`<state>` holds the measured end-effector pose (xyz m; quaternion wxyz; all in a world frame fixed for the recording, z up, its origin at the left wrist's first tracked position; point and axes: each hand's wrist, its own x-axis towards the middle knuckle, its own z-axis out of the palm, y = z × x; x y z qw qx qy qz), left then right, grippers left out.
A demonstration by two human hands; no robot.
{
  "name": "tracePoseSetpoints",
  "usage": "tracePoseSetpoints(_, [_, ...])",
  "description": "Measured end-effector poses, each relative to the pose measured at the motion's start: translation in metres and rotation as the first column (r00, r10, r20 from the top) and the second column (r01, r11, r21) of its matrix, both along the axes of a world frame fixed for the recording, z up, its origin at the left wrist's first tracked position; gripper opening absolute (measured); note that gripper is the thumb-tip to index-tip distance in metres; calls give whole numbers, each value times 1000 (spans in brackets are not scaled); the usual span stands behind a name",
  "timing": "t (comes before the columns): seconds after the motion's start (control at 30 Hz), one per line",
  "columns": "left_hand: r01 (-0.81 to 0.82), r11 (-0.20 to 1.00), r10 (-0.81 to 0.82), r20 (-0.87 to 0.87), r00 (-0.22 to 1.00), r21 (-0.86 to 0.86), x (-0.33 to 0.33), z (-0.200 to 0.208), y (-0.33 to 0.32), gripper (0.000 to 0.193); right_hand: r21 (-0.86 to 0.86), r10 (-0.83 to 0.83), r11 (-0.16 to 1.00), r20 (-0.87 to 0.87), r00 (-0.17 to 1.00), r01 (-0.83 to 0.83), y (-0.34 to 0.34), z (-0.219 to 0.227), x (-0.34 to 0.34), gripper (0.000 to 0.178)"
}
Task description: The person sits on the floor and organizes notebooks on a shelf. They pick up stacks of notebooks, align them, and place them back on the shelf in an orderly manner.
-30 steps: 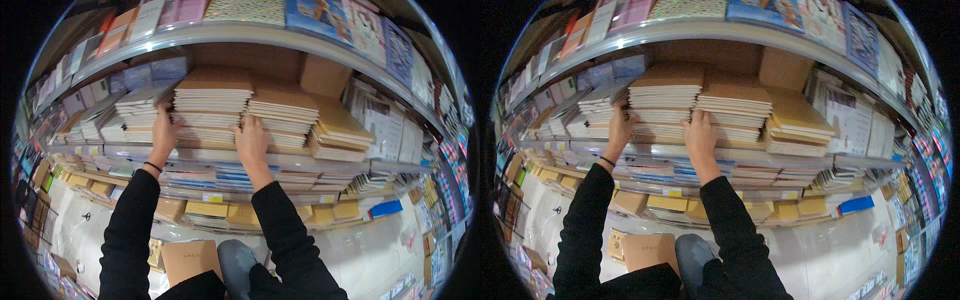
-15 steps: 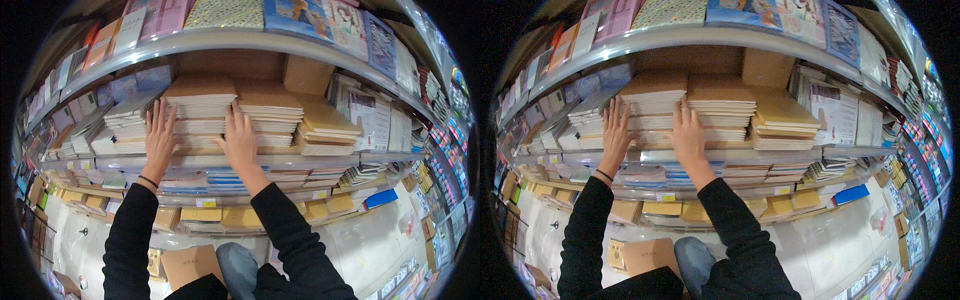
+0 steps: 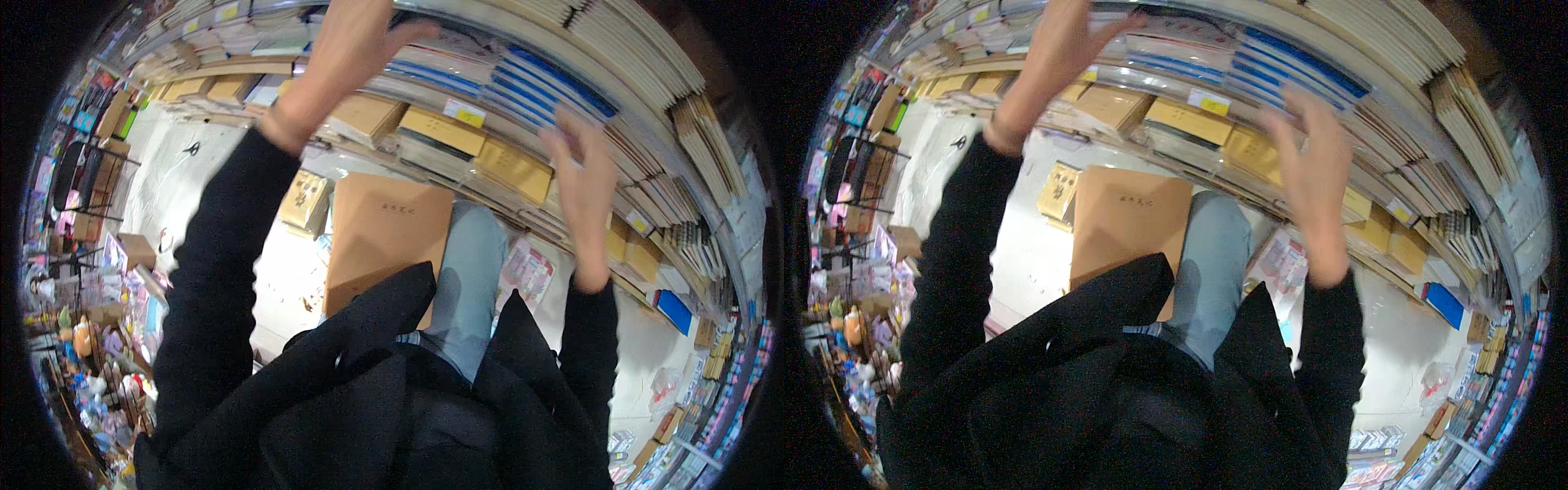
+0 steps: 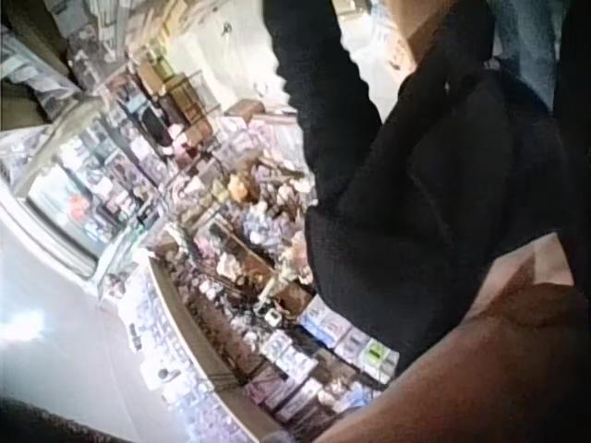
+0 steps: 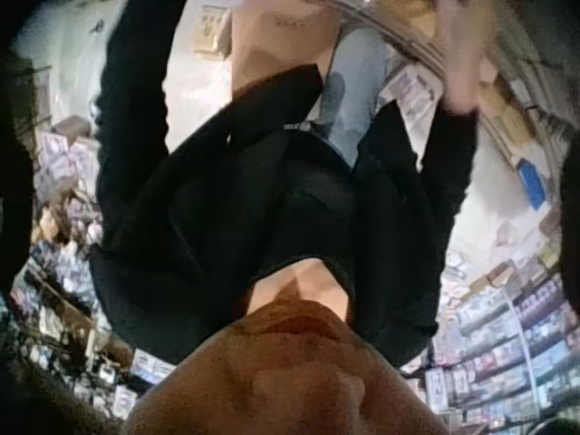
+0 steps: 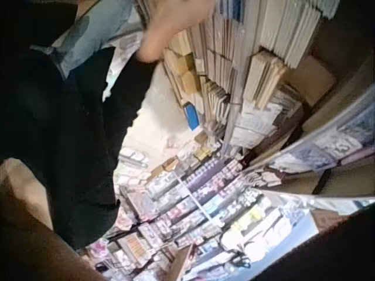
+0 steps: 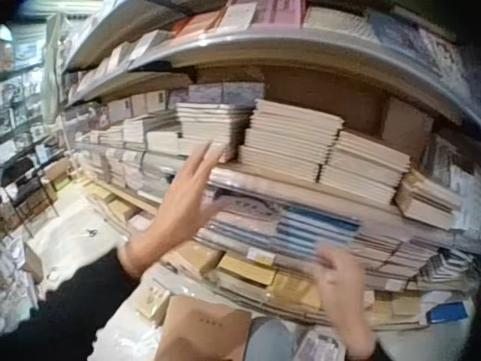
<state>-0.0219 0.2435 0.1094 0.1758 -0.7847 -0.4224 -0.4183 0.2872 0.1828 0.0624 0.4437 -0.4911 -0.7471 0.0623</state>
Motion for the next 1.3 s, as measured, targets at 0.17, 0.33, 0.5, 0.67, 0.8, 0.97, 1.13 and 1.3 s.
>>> tracePoseSetpoints(0.17, [-91,662,376,224,899,-744,-50,-140,-156,100,-764,-66,626,-247,967,-152,-110,-93,-43,51])
tracePoseSetpoints(0.33, [715,509,450,856,254,-479,-8,-205,-257,78,-692,-47,688,-343,938,-219,-152,-147,-101,64])
tracePoseSetpoints(0.5, [465,430,697,612,374,-774,-15,-230,-257,82,-707,-186,591,-588,787,-389,-146,-177,-117,66])
tracePoseSetpoints(0.67, [359,446,683,571,456,-820,-14,-227,-267,82,-711,-400,486,-698,595,-508,-159,-160,-122,47])
tracePoseSetpoints(0.8, [360,601,492,686,536,-713,-9,-187,-279,80,-623,-349,629,-761,548,-465,-171,-124,-107,43])
tracePoseSetpoints(0.97, [355,849,101,779,619,-392,-22,-173,-257,68,-591,-195,797,-449,872,-126,-162,-123,-84,33])
tracePoseSetpoints(1.13, [232,803,311,719,621,-549,-32,-214,-243,26,-201,245,925,-338,909,-324,-144,-173,-116,30])
tracePoseSetpoints(1.3, [405,595,526,718,456,-694,-41,-210,-236,33,-441,193,799,-455,869,-409,-137,-152,-113,62])
